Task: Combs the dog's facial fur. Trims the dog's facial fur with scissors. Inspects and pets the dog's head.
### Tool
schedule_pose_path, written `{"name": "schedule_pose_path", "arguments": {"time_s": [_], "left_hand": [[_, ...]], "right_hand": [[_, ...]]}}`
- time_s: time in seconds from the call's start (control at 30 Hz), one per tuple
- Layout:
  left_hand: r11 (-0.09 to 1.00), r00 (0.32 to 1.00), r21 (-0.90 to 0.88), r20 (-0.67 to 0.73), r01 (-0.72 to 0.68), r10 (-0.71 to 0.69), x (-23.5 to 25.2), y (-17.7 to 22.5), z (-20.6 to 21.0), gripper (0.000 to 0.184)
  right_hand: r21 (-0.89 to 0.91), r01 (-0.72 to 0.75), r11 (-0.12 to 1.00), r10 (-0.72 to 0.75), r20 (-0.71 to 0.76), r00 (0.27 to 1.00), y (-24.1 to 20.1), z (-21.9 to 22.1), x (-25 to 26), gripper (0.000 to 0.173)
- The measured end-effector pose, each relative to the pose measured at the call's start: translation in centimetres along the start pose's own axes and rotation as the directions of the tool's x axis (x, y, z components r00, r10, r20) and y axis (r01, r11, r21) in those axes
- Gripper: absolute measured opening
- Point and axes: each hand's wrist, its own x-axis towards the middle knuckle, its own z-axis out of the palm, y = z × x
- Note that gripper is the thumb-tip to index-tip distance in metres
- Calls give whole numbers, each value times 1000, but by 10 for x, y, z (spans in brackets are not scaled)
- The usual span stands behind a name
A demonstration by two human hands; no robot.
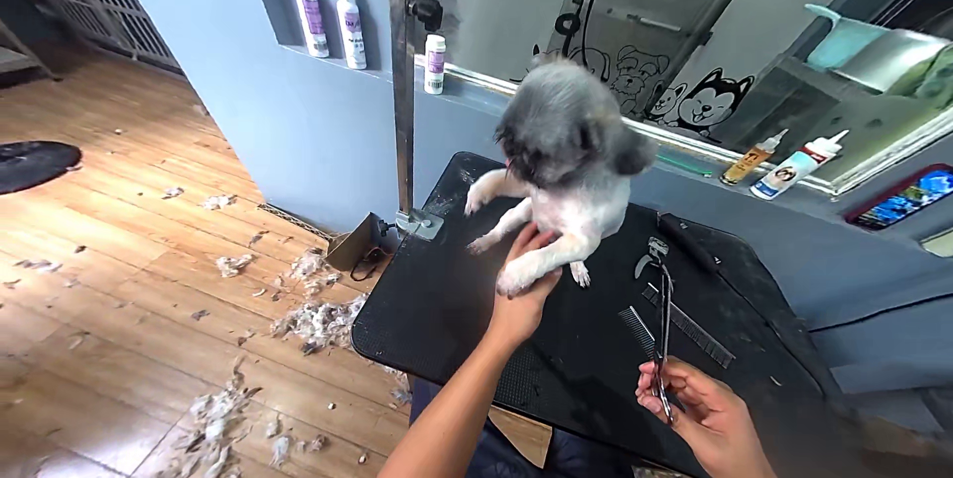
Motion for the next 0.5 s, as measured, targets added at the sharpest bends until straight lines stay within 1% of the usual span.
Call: {"name": "schedule_pose_path", "arguments": {"time_s": [0.03, 0.07, 0.13, 0.17, 0.23, 0.3, 0.37, 0.43, 0.5], "left_hand": [[996, 996, -22, 22, 86, -86, -14, -1, -1, 43], [986, 984, -24, 77, 163, -161, -28, -2, -3, 38], [962, 937, -16, 234, 272, -260, -56, -2, -8, 29], [954, 916, 2, 280, 300, -288, -69, -1, -9, 25], [956, 908, 45, 303, 291, -291, -88, 3, -12, 22], [966, 923, 72, 284, 248, -258, -98, 9, -17, 26], [977, 947, 79, 239, 200, -213, -101, 17, -23, 27], [984, 967, 69, 187, 164, -174, -101, 24, -30, 23], [989, 979, 55, 145, 136, -143, -102, 30, -36, 21]], "right_hand": [[5, -11, 1000, 11, -6, 1000, 3, -1, -3, 34], [5, -21, 1000, 21, -19, 1000, 5, 0, -6, 33], [13, -51, 999, 51, -30, 998, 9, 0, -12, 32], [31, -66, 997, 67, -30, 997, 11, 1, -15, 33], [85, -88, 992, 91, -25, 996, 15, 3, -19, 36], [74, -105, 992, 109, -56, 992, 20, 7, -23, 33], [60, -117, 991, 120, -58, 991, 23, 10, -27, 32], [69, -133, 989, 137, -42, 990, 24, 12, -29, 33], [55, -151, 987, 154, -65, 986, 28, 15, -31, 32]]}}
